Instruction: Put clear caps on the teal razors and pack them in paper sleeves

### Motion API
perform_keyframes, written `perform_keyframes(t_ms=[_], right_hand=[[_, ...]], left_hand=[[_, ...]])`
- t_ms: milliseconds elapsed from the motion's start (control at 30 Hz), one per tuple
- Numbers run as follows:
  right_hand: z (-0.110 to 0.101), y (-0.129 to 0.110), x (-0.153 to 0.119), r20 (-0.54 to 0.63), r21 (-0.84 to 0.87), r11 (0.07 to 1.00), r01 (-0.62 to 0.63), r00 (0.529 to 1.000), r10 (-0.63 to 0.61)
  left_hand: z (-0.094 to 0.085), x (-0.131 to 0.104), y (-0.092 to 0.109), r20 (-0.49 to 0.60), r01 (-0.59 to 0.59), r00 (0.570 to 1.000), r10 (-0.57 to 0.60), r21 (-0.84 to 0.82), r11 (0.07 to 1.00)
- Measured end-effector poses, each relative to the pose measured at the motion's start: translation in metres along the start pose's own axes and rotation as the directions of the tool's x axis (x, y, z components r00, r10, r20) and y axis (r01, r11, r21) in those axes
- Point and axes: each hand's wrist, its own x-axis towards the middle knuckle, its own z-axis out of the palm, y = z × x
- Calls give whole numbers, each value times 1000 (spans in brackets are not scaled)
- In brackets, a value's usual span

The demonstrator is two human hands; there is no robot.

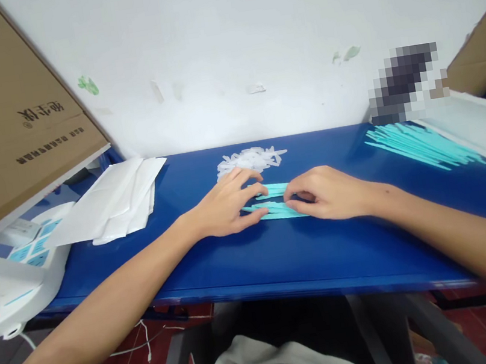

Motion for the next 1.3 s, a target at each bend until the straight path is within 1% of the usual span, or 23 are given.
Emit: perform_keyframes(t_ms=[100, 200, 267, 333, 467, 567, 667, 800, 900, 1033, 1167, 1300], right_hand=[[1, 2, 0, -38, -23, 1000, -3, 999, 2], [2, 7, 0, -105, -72, 997, -23, 994, 15], [3, 11, 0, -124, -88, 996, -27, 992, 16], [3, 14, 0, -115, -95, 995, -29, 993, 18], [5, 19, 1, -94, -95, 995, -41, 995, 32], [5, 23, 1, -95, -64, 996, -67, 994, 61], [5, 25, 1, -90, -15, 996, -87, 992, 85], [7, 25, 2, -80, 35, 995, -89, 993, 92], [8, 25, 3, -85, 34, 995, -91, 992, 94], [8, 26, 4, -90, 11, 993, -120, 989, 120], [11, 26, 5, -101, 6, 991, -134, 986, 134], [13, 22, 6, -97, 53, 991, -125, 987, 130]], left_hand=[[-7, -2, -10, -14, 10, 1000, -8, 140, 990], [-10, -6, -21, -39, 61, 998, -55, 176, 982], [-10, -8, -25, -49, 83, 996, -77, 147, 986], [-7, -10, -27, -46, 106, 994, -102, 92, 990], [-4, -10, -26, 12, 148, 989, -147, -23, 989], [-3, -8, -22, 58, 122, 991, -118, -67, 990], [-2, -6, -18, 78, 85, 994, -80, -61, 995], [2, -3, -11, 116, 66, 991, -59, -56, 996], [4, -2, -9, 139, 61, 989, -50, -70, 996], [7, -3, -9, 162, 70, 986, -48, -135, 988], [11, -4, -13, 155, 107, 985, -74, -213, 971], [11, -6, -20, 62, 169, 985, -159, -206, 964]])
